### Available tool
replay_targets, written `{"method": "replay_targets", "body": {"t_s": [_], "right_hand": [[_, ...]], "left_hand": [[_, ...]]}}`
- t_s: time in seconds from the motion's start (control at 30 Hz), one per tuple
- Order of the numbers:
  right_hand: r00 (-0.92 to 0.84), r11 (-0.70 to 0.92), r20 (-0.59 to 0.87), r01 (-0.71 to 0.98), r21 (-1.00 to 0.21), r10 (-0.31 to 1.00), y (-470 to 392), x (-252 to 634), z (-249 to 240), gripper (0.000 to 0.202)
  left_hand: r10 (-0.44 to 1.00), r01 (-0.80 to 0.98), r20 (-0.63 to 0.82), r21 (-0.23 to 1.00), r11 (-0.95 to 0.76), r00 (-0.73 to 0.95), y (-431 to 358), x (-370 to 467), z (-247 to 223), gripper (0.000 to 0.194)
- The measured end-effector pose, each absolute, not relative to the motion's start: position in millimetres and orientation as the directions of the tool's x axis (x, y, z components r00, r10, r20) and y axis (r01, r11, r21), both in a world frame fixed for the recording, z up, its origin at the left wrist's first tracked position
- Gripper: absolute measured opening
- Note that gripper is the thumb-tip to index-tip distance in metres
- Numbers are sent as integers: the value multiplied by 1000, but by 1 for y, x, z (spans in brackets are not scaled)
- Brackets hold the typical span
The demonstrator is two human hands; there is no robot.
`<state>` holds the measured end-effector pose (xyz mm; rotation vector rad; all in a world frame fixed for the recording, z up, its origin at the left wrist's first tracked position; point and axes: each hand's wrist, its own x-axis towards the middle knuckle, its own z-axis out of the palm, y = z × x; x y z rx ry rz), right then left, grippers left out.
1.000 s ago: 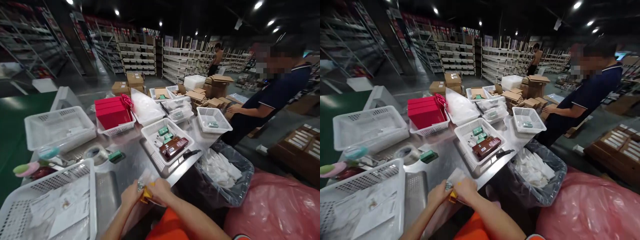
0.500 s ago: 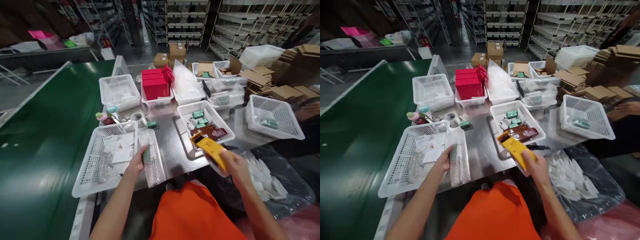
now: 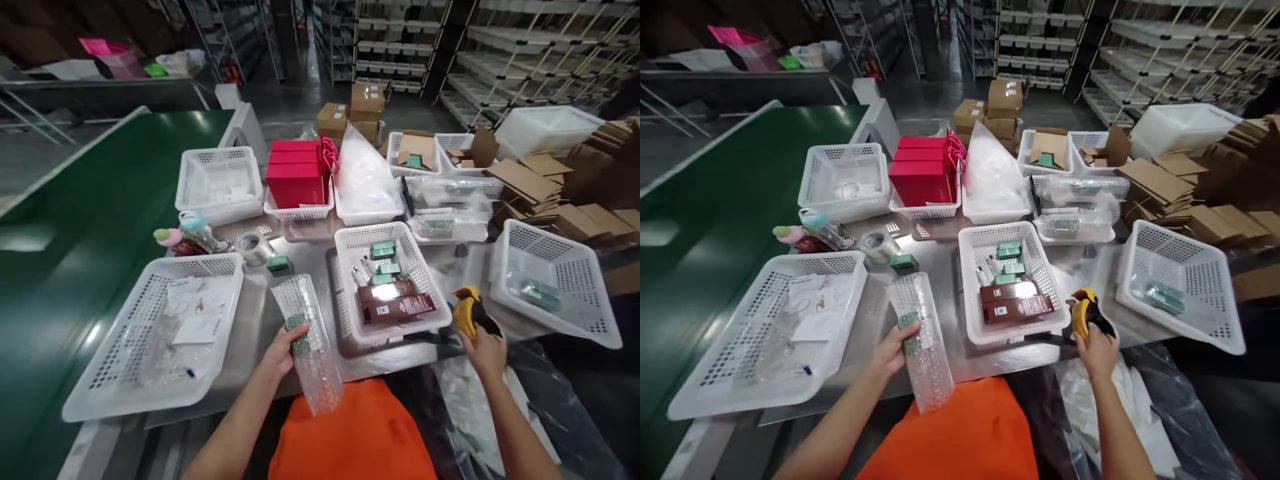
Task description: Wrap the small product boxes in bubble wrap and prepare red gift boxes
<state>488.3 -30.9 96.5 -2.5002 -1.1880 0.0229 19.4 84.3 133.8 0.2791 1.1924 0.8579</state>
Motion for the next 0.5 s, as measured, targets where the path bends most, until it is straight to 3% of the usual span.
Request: {"method": "replay_targets", "body": {"t_s": [0.13,0.2,0.27,0.33,0.4,0.5], "right_hand": [[641,-557,115,730,-397,759,-16,505,54,34],[702,-572,208,688,-447,681,-5,489,61,43],[704,-461,343,683,-567,622,11,450,85,50],[511,-136,355,697,-704,783,29,392,114,48],[206,74,243,598,-798,948,46,331,138,54],[-102,25,-20,420,-907,995,68,269,153,70]], "left_hand": [[733,-441,-680,669,599,-36,88,61,150,61],[737,-416,-664,711,567,-129,88,78,157,64],[747,-369,-629,761,533,-218,87,95,162,65],[762,-298,-583,808,508,-282,85,112,166,64],[782,-224,-542,840,495,-306,82,126,170,61],[804,-189,-522,853,487,-284,79,139,177,62]]}}
